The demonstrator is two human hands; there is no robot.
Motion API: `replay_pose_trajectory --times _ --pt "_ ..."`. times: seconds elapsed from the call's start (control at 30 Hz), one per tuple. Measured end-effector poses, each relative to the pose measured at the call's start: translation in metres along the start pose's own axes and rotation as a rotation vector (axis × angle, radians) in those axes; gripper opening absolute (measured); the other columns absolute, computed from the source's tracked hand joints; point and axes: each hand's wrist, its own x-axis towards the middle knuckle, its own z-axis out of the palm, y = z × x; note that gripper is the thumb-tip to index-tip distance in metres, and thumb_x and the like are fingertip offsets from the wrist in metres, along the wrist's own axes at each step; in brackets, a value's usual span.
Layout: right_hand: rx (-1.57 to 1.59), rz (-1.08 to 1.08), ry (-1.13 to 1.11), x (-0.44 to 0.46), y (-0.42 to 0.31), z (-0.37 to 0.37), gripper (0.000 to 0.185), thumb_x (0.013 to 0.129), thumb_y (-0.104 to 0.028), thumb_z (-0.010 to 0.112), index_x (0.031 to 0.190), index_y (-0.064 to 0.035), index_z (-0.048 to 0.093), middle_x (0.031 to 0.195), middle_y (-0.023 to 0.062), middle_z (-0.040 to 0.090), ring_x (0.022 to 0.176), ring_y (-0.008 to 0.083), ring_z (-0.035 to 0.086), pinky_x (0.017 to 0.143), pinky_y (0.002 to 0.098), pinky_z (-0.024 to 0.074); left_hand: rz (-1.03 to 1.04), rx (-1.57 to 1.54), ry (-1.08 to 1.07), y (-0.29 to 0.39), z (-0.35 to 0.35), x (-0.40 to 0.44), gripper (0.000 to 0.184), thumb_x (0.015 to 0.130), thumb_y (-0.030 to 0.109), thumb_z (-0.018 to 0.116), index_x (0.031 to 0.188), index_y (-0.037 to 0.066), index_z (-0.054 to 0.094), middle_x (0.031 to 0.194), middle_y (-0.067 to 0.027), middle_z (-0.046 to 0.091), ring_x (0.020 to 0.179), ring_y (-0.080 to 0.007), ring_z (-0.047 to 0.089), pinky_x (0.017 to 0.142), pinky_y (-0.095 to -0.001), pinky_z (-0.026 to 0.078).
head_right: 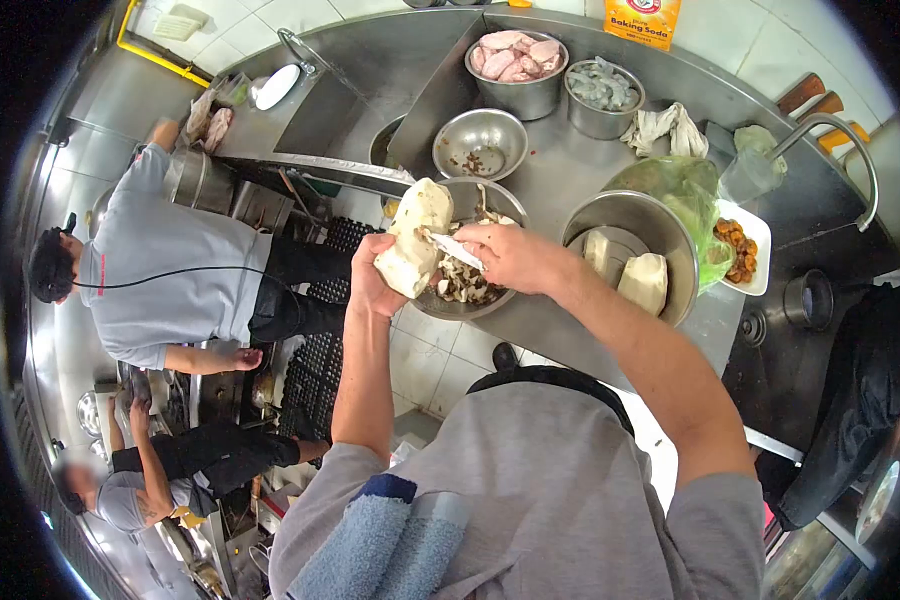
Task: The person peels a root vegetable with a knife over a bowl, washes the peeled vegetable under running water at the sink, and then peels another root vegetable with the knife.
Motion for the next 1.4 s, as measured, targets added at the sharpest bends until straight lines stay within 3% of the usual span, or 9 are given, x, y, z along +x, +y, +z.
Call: replay_pose_trajectory --times 0.03,0.13,0.23,0.37,0.5,0.7,0.8,1.0,1.4 --pt "0.152 0.238 -0.082 -0.006 -0.010 0.001 0.027 0.105 -0.023 0.044 0.128 -0.0136 0.056 0.072 0.0061 0.056 0.046 0.0139 0.047 0.040 0.0280 0.0393 0.003 -0.013 0.014 0.000 0.001 -0.001 0.059 0.084 0.023 0.053 0.137 -0.002 0.048 0.127 -0.0182 0.062 0.105 -0.0312 0.066 0.089 -0.0458 0.055" --pt "0.894 0.421 -0.231 -0.012 0.001 0.009 0.029 0.107 -0.028 0.040 0.129 -0.0132 0.053 0.065 -0.0021 0.043 0.044 0.0030 0.034 0.036 0.0200 0.0282 0.028 0.026 0.031 -0.001 0.003 -0.002 0.058 0.085 0.024 0.053 0.137 -0.002 0.049 0.127 -0.0180 0.062 0.105 -0.0321 0.066 0.089 -0.0463 0.055" --pt "1.022 0.306 -0.267 -0.019 0.000 0.014 0.028 0.106 -0.028 0.042 0.126 -0.0123 0.054 0.064 -0.0025 0.039 0.042 0.0021 0.028 0.035 0.0202 0.0265 0.096 0.111 0.084 0.000 0.007 0.001 0.058 0.086 0.027 0.052 0.137 -0.002 0.049 0.127 -0.0178 0.062 0.105 -0.0325 0.066 0.088 -0.0467 0.056" --pt "0.077 0.120 0.068 -0.018 0.000 0.012 0.030 0.104 -0.027 0.045 0.124 -0.0090 0.057 0.086 0.0135 0.066 0.057 0.0220 0.061 0.052 0.0357 0.0487 0.059 0.031 0.053 0.002 0.001 -0.004 0.059 0.086 0.032 0.051 0.136 0.000 0.051 0.124 -0.0179 0.063 0.101 -0.0322 0.066 0.078 -0.0483 0.057" --pt "-0.374 -0.013 0.218 -0.022 -0.007 0.013 0.025 0.100 -0.016 0.048 0.122 -0.0083 0.058 0.096 0.0231 0.068 0.084 0.0459 0.064 0.074 0.0507 0.0507 0.027 -0.047 0.046 0.005 0.006 -0.007 0.058 0.086 0.036 0.050 0.133 0.002 0.055 0.118 -0.0191 0.066 0.094 -0.0343 0.067 0.067 -0.0474 0.055" --pt "-0.668 -0.088 0.229 -0.025 -0.035 0.015 0.035 0.092 -0.012 0.055 0.127 -0.0114 0.057 0.086 0.0204 0.067 0.082 0.0409 0.067 0.068 0.0501 0.0531 0.027 0.035 0.039 0.008 0.005 -0.009 0.058 0.086 0.035 0.051 0.132 0.000 0.054 0.116 -0.0186 0.066 0.093 -0.0343 0.067 0.066 -0.0461 0.056" --pt "-0.876 -0.250 0.299 -0.033 -0.045 0.008 0.020 0.090 -0.011 0.054 0.109 -0.0096 0.059 0.082 0.0188 0.066 0.078 0.0368 0.070 0.069 0.0466 0.0572 0.025 0.159 0.101 0.012 0.010 -0.013 0.056 0.085 0.033 0.053 0.130 -0.001 0.055 0.115 -0.0178 0.067 0.092 -0.0335 0.068 0.067 -0.0458 0.056" --pt "-1.163 -0.391 0.170 -0.029 -0.056 -0.013 0.041 0.090 -0.009 0.051 0.131 -0.0156 0.054 0.090 0.0155 0.064 0.074 0.0303 0.071 0.063 0.0412 0.0583 -0.039 0.215 0.124 0.017 0.009 -0.012 0.054 0.085 0.032 0.054 0.127 -0.001 0.056 0.112 -0.0172 0.067 0.090 -0.0313 0.068 0.065 -0.0468 0.057" --pt "-1.209 -0.390 0.042 -0.013 -0.054 -0.030 0.044 0.089 -0.008 0.052 0.130 -0.0219 0.053 0.092 0.0145 0.064 0.074 0.0324 0.070 0.062 0.0422 0.0590 -0.054 0.292 0.133 0.018 0.016 -0.014 0.056 0.084 0.028 0.055 0.131 -0.001 0.052 0.115 -0.0170 0.065 0.093 -0.0297 0.067 0.068 -0.0470 0.057"
